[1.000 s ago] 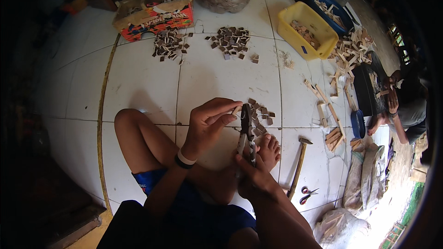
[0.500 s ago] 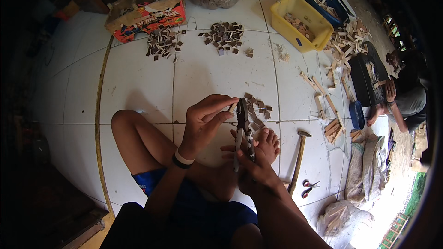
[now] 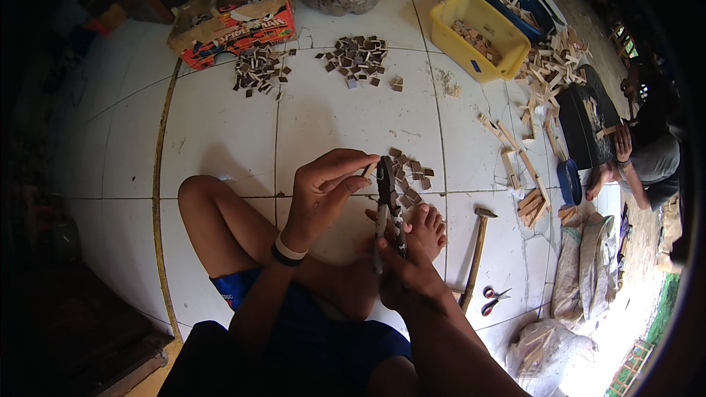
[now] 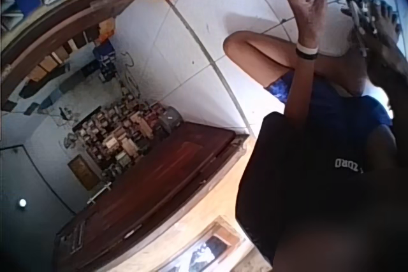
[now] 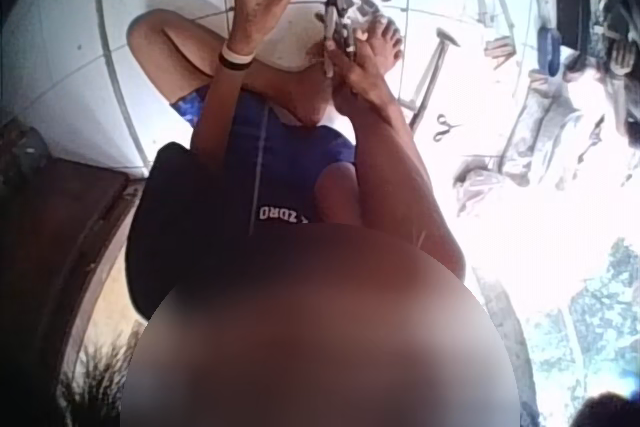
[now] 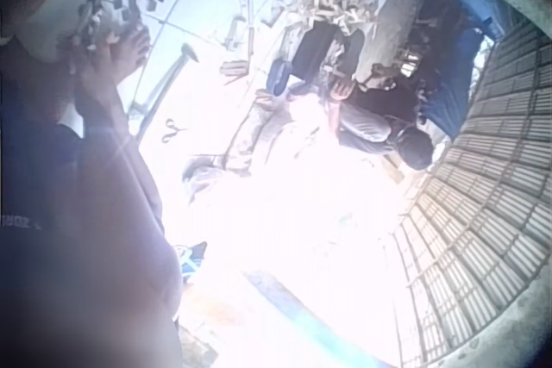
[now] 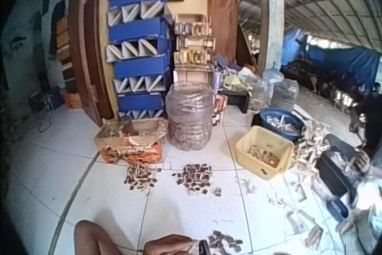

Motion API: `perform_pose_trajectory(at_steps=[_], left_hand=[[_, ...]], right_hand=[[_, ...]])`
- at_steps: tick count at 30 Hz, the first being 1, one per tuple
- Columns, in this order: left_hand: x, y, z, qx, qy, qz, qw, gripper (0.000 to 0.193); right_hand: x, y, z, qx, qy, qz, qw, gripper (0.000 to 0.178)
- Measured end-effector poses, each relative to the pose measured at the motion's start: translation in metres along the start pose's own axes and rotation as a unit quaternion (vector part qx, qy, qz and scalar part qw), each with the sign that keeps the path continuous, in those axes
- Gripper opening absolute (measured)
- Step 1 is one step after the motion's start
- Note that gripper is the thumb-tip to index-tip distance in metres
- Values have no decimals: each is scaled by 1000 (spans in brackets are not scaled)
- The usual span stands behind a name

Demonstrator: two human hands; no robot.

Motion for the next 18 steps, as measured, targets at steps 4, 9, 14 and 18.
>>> perform_pose_trajectory(at_steps=[4, 9, 14, 18], left_hand=[[2, 0, -5, -10, 31, 4, 999, 33], [1, -2, -15, 5, 39, 13, 999, 33], [1, -5, -11, 13, 47, -2, 999, 35], [7, 0, -6, 6, 42, 11, 999, 35]], right_hand=[[11, -2, 4, 22, 295, 97, 950, 53], [19, 0, -10, 14, 373, 207, 904, 81], [23, -3, -16, -8, 411, 258, 875, 77], [32, -8, -8, 2, 356, 276, 893, 36]])
Point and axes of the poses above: each hand's wrist, its own y-axis away from the middle knuckle, its own x-axis out of the back of the hand, z = x × y, the point moved 6 cm from there along -y, towards the middle knuckle, and after that the axes turned 10 degrees about y, right-handed, at the moved point
